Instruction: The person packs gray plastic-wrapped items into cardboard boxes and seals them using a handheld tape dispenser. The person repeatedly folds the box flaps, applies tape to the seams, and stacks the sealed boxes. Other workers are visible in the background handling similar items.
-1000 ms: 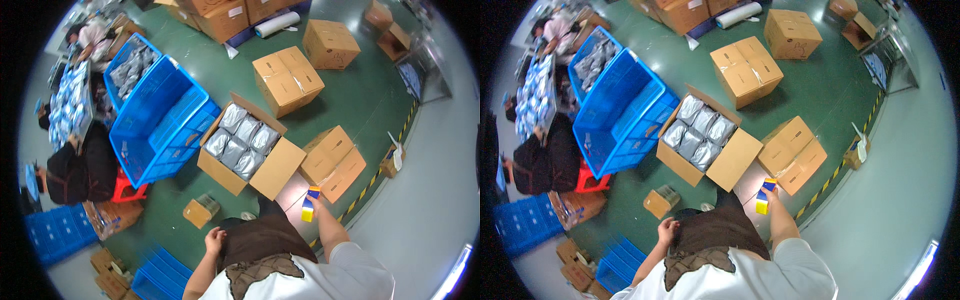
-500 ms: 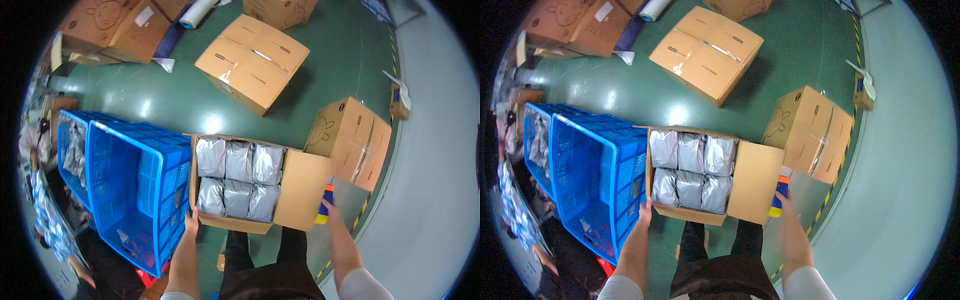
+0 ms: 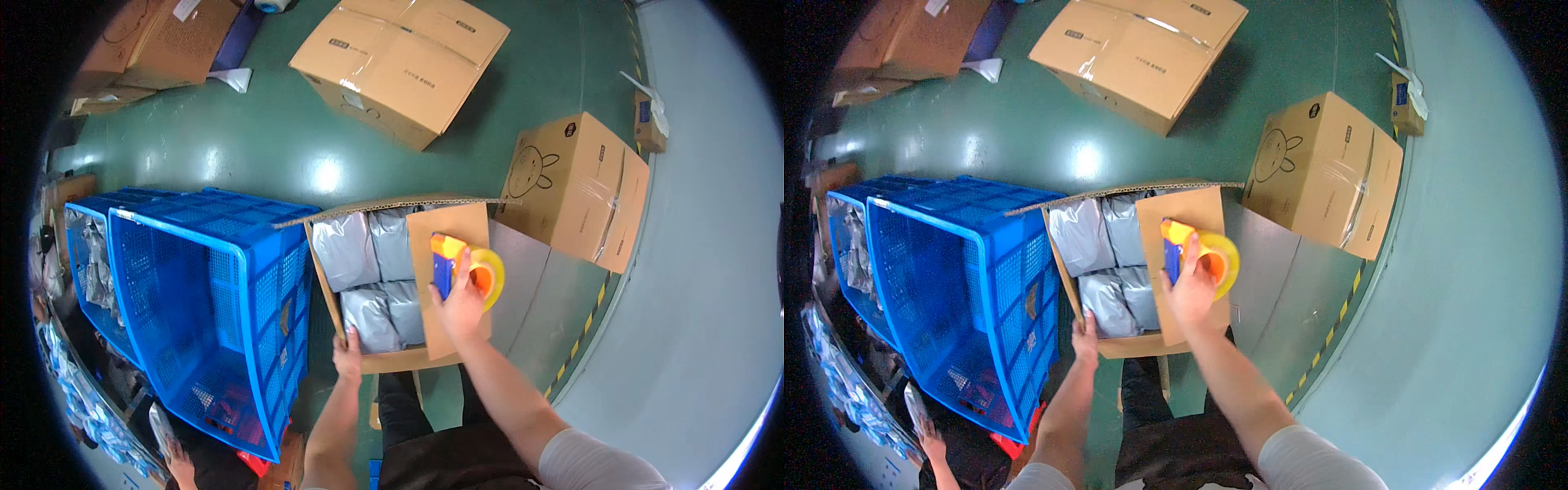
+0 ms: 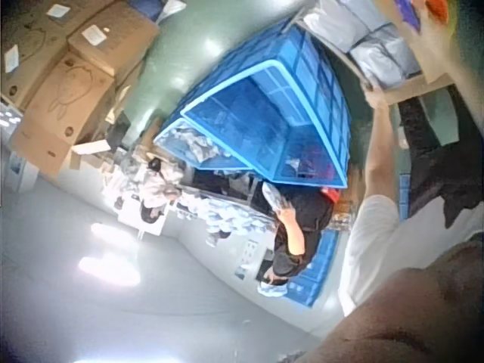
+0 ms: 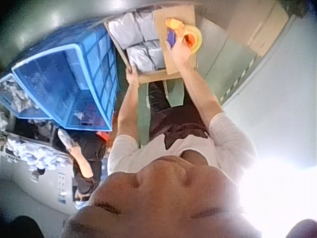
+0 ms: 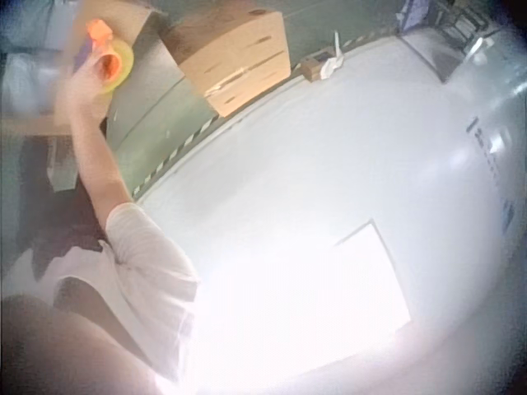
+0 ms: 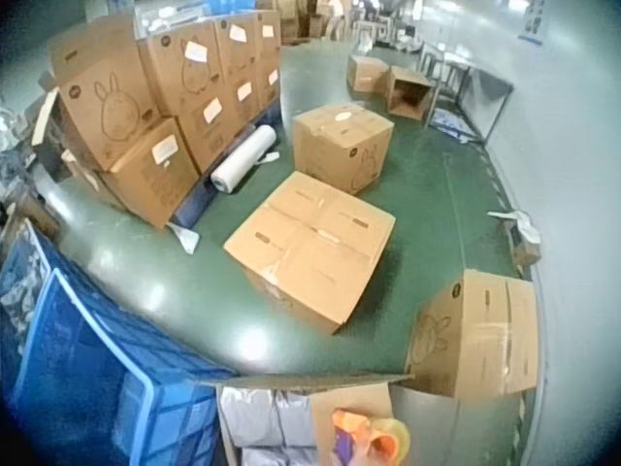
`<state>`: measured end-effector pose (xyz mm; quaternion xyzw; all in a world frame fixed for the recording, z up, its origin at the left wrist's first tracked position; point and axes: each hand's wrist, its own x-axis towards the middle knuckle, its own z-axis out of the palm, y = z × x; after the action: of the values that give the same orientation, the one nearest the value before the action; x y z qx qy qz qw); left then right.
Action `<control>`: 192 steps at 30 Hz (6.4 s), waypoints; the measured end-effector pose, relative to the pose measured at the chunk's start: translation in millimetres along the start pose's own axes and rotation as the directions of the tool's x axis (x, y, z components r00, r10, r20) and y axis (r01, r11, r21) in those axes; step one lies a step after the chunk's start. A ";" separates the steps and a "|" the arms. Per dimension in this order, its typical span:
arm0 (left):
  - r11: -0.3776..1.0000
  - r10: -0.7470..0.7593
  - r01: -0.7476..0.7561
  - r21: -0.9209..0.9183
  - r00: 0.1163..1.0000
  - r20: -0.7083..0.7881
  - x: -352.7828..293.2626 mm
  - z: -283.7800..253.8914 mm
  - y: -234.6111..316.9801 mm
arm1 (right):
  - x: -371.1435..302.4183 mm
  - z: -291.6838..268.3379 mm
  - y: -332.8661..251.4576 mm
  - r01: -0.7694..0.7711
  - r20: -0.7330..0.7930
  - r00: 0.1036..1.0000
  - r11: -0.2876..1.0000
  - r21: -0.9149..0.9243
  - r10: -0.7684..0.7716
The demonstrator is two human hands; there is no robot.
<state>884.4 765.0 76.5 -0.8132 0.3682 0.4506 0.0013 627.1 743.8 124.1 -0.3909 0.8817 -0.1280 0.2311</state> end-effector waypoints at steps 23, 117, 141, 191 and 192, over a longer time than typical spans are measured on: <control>0.976 -0.018 -0.039 -0.215 0.967 -0.256 27.8 -24.7 -59.2 | 28.1 -1.5 41.9 0.260 0.157 0.964 0.893 -0.367 -0.216; 0.637 0.537 -0.596 0.489 0.798 0.273 -51.1 75.5 23.6 | 128.6 -61.1 -95.2 0.319 0.814 0.258 0.841 0.437 -0.521; 0.664 0.072 0.188 -0.723 0.947 0.313 -66.2 30.8 53.9 | 37.0 -62.4 -70.6 0.621 0.979 0.067 0.776 0.109 -0.191; 0.557 0.519 -0.554 0.619 0.814 0.262 -59.4 74.6 41.2 | 138.7 -100.2 16.7 0.631 0.938 0.163 0.699 -0.336 0.305; 0.559 0.552 -0.555 0.615 0.804 0.224 -61.0 77.0 39.6 | 161.6 -124.8 34.1 0.587 0.942 0.205 0.737 -0.336 0.266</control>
<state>784.6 798.3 88.6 -0.6010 0.7375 0.2718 0.1451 447.2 651.1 167.9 -0.5325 0.4693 0.4300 0.5580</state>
